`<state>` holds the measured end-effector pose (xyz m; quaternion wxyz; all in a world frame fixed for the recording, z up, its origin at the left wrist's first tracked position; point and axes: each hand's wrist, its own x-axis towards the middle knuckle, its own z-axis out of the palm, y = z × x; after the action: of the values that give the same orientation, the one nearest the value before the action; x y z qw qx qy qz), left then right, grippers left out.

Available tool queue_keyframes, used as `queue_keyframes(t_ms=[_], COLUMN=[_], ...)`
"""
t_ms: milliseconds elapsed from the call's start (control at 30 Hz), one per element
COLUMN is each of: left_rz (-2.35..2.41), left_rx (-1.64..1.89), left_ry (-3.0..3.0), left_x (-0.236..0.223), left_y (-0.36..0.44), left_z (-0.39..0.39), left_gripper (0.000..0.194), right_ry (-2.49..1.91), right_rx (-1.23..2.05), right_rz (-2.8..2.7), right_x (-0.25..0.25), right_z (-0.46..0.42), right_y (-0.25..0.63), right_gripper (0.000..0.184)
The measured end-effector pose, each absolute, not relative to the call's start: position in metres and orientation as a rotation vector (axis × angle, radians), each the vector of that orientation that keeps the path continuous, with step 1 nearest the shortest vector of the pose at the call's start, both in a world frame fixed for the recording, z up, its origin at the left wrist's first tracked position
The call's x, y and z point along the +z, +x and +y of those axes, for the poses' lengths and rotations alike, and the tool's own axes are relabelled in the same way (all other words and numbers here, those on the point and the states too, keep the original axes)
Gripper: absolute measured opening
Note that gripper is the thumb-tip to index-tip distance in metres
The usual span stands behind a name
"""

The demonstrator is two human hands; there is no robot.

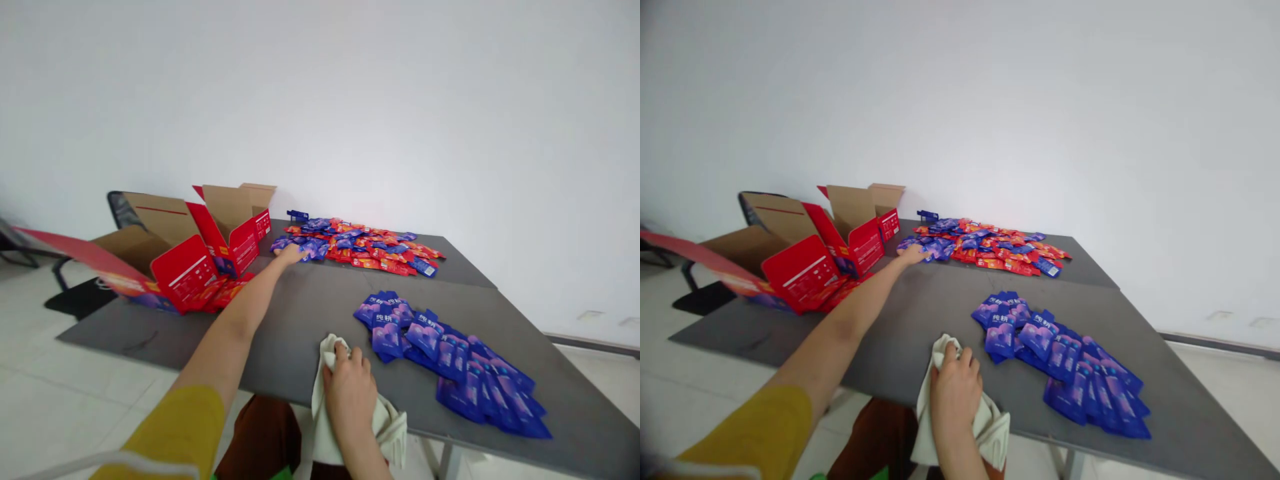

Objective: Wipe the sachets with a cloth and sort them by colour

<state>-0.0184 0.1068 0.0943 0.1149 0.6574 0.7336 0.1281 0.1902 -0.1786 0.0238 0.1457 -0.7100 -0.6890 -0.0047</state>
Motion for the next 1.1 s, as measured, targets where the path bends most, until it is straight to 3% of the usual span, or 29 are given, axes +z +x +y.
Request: queue_keyframes(t_ms=[100,200,367,467,533,633,767,933,1100], left_rz=[1.892,1.622,1.541,1.557,1.575,1.6,1.79,1.701,1.777], left_rx=[0.245,-0.122,-0.537,-0.389,-0.116,0.34,0.876,0.788,0.534], left_ry=[1.923,1.814,1.938,2.202,2.386,2.638,2.693,2.812,2.781], left_x=[0.114,0.124,0.11,0.099,0.096,0.094,0.08,0.036,0.002], left_y=[-0.028,-0.027,0.007,0.025,0.028,0.019,0.009,0.02,0.035], left_z=[0.087,0.059,-0.002,-0.034,-0.048,-0.068,-0.117,-0.192,-0.215], left_gripper=[0.031,0.02,0.02,0.021,0.021,0.041,0.042,0.053,0.06], right_ry=[-2.037,-2.012,-1.977,-1.954,-1.917,-1.834,-1.713,-1.496,-1.433], right_rx=[-0.003,0.029,0.133,0.219,0.271,0.247,0.192,0.146,0.054], right_rz=[-1.973,-1.953,-1.9,-1.874,-1.859,-1.81,-1.798,-1.925,-2.267], right_x=[0.026,0.025,0.025,0.028,0.032,0.038,0.045,0.052,0.058], right_z=[-0.18,-0.181,-0.181,-0.184,-0.187,-0.19,-0.185,-0.162,-0.137], right_y=[0.191,0.193,0.196,0.202,0.208,0.216,0.219,0.214,0.199], right_gripper=[0.038,0.038,0.033,0.031,0.031,0.033,0.031,0.031,0.031])
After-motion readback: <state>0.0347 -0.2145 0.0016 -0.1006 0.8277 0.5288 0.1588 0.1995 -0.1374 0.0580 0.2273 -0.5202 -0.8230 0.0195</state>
